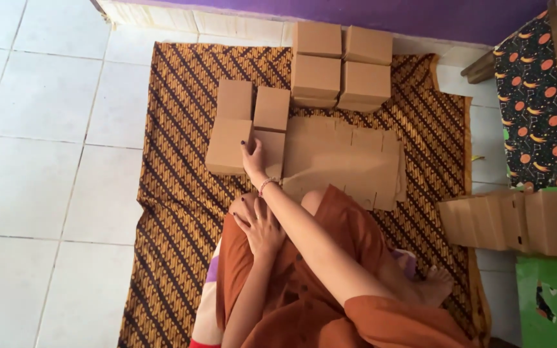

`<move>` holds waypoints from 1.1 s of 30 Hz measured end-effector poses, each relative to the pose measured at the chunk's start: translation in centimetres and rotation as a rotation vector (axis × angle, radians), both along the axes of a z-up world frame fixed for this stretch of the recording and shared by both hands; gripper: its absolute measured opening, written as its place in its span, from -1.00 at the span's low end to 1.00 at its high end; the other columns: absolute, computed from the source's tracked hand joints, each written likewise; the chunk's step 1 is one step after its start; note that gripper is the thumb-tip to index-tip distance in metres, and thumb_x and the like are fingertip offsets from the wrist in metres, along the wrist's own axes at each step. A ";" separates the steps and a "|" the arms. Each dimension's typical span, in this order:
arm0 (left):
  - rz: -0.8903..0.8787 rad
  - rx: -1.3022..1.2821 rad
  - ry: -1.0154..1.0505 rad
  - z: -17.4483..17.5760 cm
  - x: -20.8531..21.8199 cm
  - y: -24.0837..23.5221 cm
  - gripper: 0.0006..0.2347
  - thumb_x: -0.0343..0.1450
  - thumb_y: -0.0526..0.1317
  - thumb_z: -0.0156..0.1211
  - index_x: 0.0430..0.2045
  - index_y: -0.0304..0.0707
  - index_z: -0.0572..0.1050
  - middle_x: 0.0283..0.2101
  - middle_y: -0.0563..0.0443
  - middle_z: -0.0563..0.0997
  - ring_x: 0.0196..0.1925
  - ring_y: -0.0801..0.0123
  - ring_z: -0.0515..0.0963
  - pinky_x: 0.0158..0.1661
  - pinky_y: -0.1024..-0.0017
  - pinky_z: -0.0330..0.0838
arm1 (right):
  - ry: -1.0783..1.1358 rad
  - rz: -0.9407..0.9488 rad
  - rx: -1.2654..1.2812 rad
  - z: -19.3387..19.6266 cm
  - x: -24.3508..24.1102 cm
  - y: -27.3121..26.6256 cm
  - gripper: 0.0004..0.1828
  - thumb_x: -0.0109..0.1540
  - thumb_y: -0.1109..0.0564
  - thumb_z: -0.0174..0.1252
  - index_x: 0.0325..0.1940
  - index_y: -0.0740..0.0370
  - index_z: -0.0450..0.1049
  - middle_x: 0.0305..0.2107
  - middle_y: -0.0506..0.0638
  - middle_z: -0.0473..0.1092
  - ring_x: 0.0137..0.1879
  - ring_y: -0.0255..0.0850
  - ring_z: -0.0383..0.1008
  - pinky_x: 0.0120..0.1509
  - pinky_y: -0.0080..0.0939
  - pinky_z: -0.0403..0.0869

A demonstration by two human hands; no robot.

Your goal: Folding flat cardboard templates into small boxes.

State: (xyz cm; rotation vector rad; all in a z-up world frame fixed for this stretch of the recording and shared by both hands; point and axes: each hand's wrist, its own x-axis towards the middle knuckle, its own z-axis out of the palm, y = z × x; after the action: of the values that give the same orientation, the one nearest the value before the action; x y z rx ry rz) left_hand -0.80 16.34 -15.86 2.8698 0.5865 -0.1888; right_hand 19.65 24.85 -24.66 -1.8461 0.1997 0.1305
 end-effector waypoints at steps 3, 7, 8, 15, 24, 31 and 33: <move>-0.011 -0.043 0.091 1.5 0.1 0.3 -0.44 0.35 0.18 -0.10 0.27 0.15 0.31 0.47 -0.05 0.07 0.57 -0.29 -0.28 0.35 -0.48 -0.35 | -0.043 0.026 -0.059 0.5 -0.1 0.6 -0.28 0.30 -0.21 0.23 0.34 0.34 0.31 0.15 0.42 0.38 0.32 0.27 0.38 0.36 0.17 0.44; -0.041 -0.035 0.184 2.2 0.4 0.4 -0.46 0.42 0.08 -0.17 0.35 0.06 0.24 0.49 -0.08 -0.01 0.56 -0.33 -0.34 0.35 -0.48 -0.41 | -0.163 0.006 -0.076 0.1 0.2 0.8 -0.37 0.28 -0.12 0.24 0.25 0.39 0.37 -0.01 0.48 0.45 0.15 0.36 0.48 0.16 0.22 0.55; -0.049 -0.037 0.213 2.2 0.4 0.5 -0.46 0.42 0.07 -0.16 0.36 0.05 0.22 0.50 -0.08 -0.04 0.56 -0.34 -0.36 0.34 -0.49 -0.43 | -0.183 -0.004 -0.076 -0.2 0.3 0.8 -0.40 0.29 -0.09 0.22 0.24 0.42 0.38 -0.04 0.50 0.46 0.13 0.37 0.49 0.13 0.22 0.56; -0.064 -0.009 0.223 3.2 0.4 0.3 -0.49 0.46 0.00 -0.17 0.37 0.03 0.20 0.51 -0.08 -0.06 0.56 -0.36 -0.38 0.34 -0.50 -0.40 | -0.144 -0.015 -0.082 -4.7 1.3 1.3 -0.40 0.28 -0.10 0.23 0.24 0.38 0.38 -0.06 0.45 0.48 0.11 0.32 0.52 0.09 0.20 0.58; -0.005 0.058 0.044 0.6 0.0 0.0 -0.47 0.33 0.06 -0.12 0.28 0.21 0.30 0.42 -0.03 0.20 0.56 -0.30 -0.15 0.35 -0.44 -0.24 | -0.124 0.088 -0.254 1.9 1.9 -5.1 -0.38 0.31 -0.07 0.19 0.40 0.18 0.26 0.08 0.31 0.27 0.26 0.34 0.35 0.35 0.22 0.38; -0.012 0.149 -0.221 -0.9 -0.4 0.0 -0.50 0.26 0.04 -0.05 0.14 0.16 0.42 0.34 -0.11 0.33 0.52 -0.36 0.01 0.30 -0.47 -0.11 | -0.289 -0.180 -0.458 -1.3 7.6 -28.0 -0.72 0.15 0.02 0.27 -0.08 0.08 0.58 -0.26 0.09 0.51 -0.02 0.10 0.55 0.07 0.03 0.48; -0.014 0.163 -0.226 -0.7 -0.4 0.0 -0.50 0.25 0.04 -0.04 0.12 0.16 0.42 0.33 -0.09 0.33 0.52 -0.35 0.02 0.30 -0.47 -0.10 | -0.184 -0.208 -0.605 -2.7 6.9 -36.0 -0.79 0.18 -0.13 0.25 -0.19 -0.10 0.63 -0.32 -0.11 0.55 -0.06 -0.10 0.61 0.02 -0.15 0.51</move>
State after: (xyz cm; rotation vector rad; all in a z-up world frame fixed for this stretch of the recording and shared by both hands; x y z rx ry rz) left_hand -1.18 16.29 -16.57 2.9933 0.5611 0.1877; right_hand 26.56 -11.15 -27.37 -2.4065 0.3262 -0.2736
